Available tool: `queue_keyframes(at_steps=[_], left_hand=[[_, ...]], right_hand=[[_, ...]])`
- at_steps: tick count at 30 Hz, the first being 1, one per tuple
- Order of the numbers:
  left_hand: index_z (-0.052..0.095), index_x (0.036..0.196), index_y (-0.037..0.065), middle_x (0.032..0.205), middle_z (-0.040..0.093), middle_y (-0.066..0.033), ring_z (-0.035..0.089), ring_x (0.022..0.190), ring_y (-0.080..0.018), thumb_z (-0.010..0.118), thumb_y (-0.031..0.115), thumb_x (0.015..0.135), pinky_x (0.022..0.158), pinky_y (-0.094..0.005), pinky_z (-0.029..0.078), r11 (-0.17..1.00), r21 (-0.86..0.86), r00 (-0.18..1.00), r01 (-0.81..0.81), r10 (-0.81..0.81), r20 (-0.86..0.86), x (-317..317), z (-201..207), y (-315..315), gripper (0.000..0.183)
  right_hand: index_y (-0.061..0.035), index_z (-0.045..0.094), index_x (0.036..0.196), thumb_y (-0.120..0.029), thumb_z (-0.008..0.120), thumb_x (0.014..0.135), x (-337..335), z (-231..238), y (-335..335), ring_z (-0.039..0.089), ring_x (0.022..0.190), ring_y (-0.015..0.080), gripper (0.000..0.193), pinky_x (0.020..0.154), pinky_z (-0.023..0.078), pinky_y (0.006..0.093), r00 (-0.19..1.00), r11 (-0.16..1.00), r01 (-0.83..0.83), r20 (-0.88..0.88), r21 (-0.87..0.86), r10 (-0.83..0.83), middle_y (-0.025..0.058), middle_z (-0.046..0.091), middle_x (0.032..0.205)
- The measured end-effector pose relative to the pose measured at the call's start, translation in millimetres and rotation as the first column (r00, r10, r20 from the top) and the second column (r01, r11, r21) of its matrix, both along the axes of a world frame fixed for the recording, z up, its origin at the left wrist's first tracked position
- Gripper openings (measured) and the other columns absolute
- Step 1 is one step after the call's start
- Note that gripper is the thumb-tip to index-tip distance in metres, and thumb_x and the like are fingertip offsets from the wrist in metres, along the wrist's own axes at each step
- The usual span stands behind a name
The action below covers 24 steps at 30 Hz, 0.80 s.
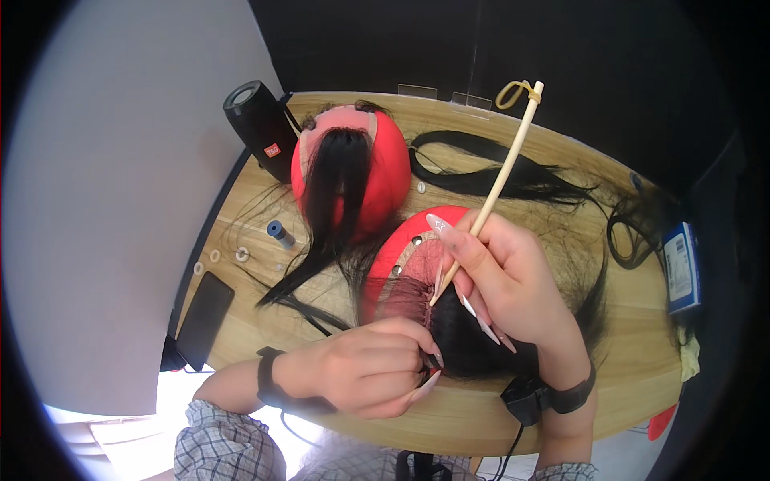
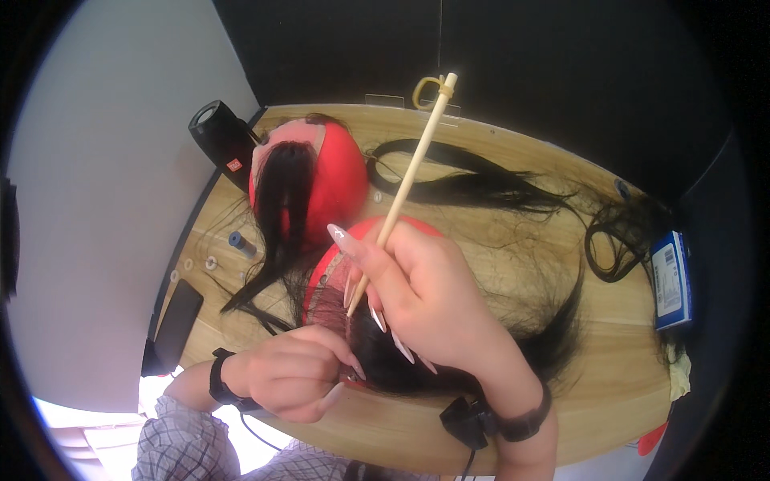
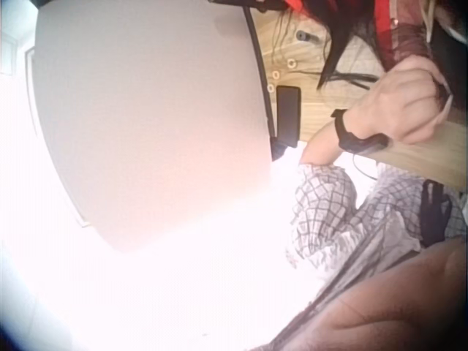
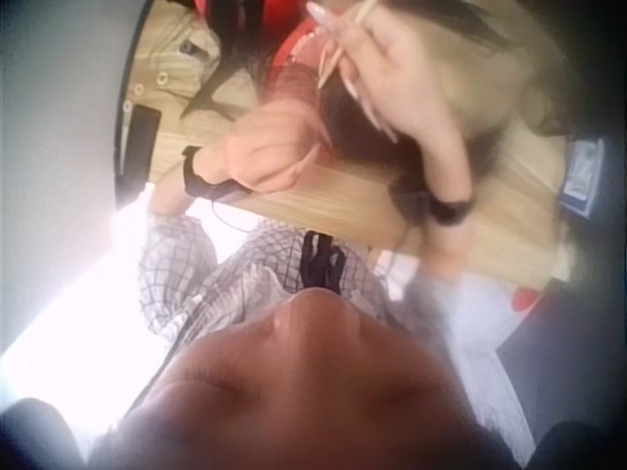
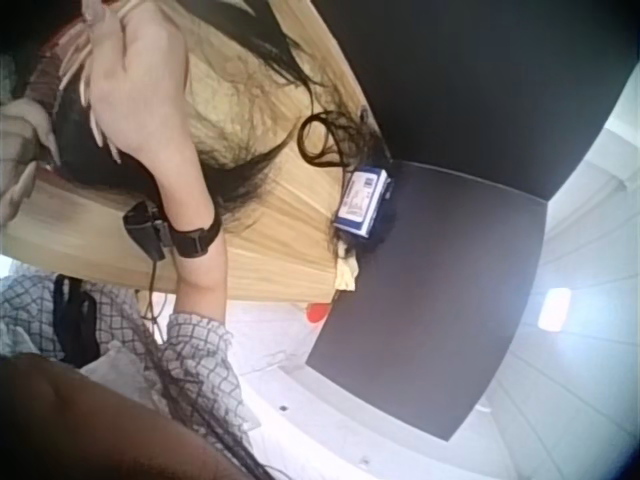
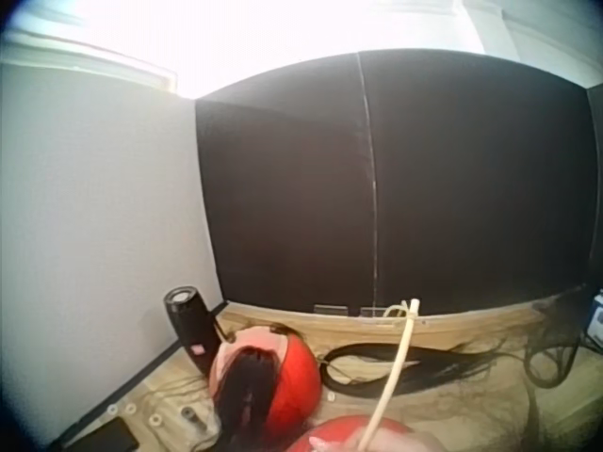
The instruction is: The recorder is sewing hair extensions onto a wig cap on a mannequin head using a needle and thread.
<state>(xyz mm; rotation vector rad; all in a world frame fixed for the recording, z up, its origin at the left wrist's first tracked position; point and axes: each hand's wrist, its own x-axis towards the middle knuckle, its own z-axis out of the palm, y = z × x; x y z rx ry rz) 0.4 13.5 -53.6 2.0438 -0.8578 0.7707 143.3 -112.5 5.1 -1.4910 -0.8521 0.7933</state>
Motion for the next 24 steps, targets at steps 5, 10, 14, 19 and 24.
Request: queue_keyframes(at_steps=[5, 10, 14, 19, 24], left_hand=[[0.054, 0.064, -0.002, 0.065, 0.055, -0.0097, 0.057, 0.058, -0.0232, 0.058, -0.01, 0.075, 0.075, -0.037, 0.054, 1.0, -0.03, 1.0, -0.009, 0.008, -0.029, 1.3, -0.8, -2.3, 0.015], [0.053, 0.063, -0.002, 0.065, 0.054, -0.0094, 0.055, 0.057, -0.0218, 0.058, -0.01, 0.076, 0.074, -0.0367, 0.054, 0.999, -0.049, 1.0, -0.014, 0.013, -0.017, 3.0, -1.2, -3.8, 0.015], [0.053, 0.063, -0.002, 0.064, 0.052, -0.0089, 0.053, 0.055, -0.0214, 0.058, -0.009, 0.076, 0.074, -0.0367, 0.055, 0.998, -0.05, 0.999, -0.031, 0.03, -0.02, 2.0, -1.5, -3.8, 0.016], [0.052, 0.063, -0.002, 0.063, 0.052, -0.0087, 0.053, 0.055, -0.0212, 0.058, -0.009, 0.076, 0.074, -0.0371, 0.055, 0.998, -0.059, 0.999, -0.026, 0.025, -0.026, 2.8, -2.4, -4.6, 0.016], [0.053, 0.062, -0.002, 0.063, 0.052, -0.0084, 0.053, 0.055, -0.021, 0.058, -0.009, 0.076, 0.075, -0.0373, 0.054, 0.998, -0.063, 0.999, -0.033, 0.031, -0.03, 2.3, -2.3, -4.7, 0.016]], right_hand=[[0.0014, 0.063, 0.093, -0.013, 0.052, 0.096, 0.2, -1.2, -1.6, 0.053, 0.056, 0.0059, 0.019, 0.052, 0.042, 0.0223, 0.998, 0.999, -0.042, 0.042, 0.007, 0.041, 0.0023, 0.062, 0.067], [-0.0011, 0.056, 0.088, -0.015, 0.05, 0.099, -0.1, -6.8, -2.9, 0.044, 0.04, 0.0021, 0.018, 0.037, 0.032, 0.0169, 0.997, 0.999, -0.017, 0.072, 0.039, 0.014, 0.0002, 0.054, 0.06], [0.0011, 0.064, 0.096, -0.011, 0.052, 0.096, -0.3, -3.0, -3.4, 0.055, 0.055, 0.0067, 0.017, 0.051, 0.043, 0.0228, 0.998, 1.0, -0.007, 0.065, -0.014, 0.008, 0.003, 0.062, 0.066], [-0.0009, 0.055, 0.09, -0.014, 0.049, 0.099, -0.8, -10.0, -4.7, 0.044, 0.04, 0.0025, 0.017, 0.035, 0.033, 0.0172, 0.996, 0.999, -0.004, 0.085, 0.048, 0.0, 0.002, 0.055, 0.062], [-0.0012, 0.054, 0.09, -0.015, 0.049, 0.099, 0.0, -10.4, -5.3, 0.045, 0.039, 0.0028, 0.017, 0.034, 0.033, 0.0173, 0.996, 0.999, -0.018, 0.083, 0.051, 0.013, 0.0021, 0.055, 0.062]])
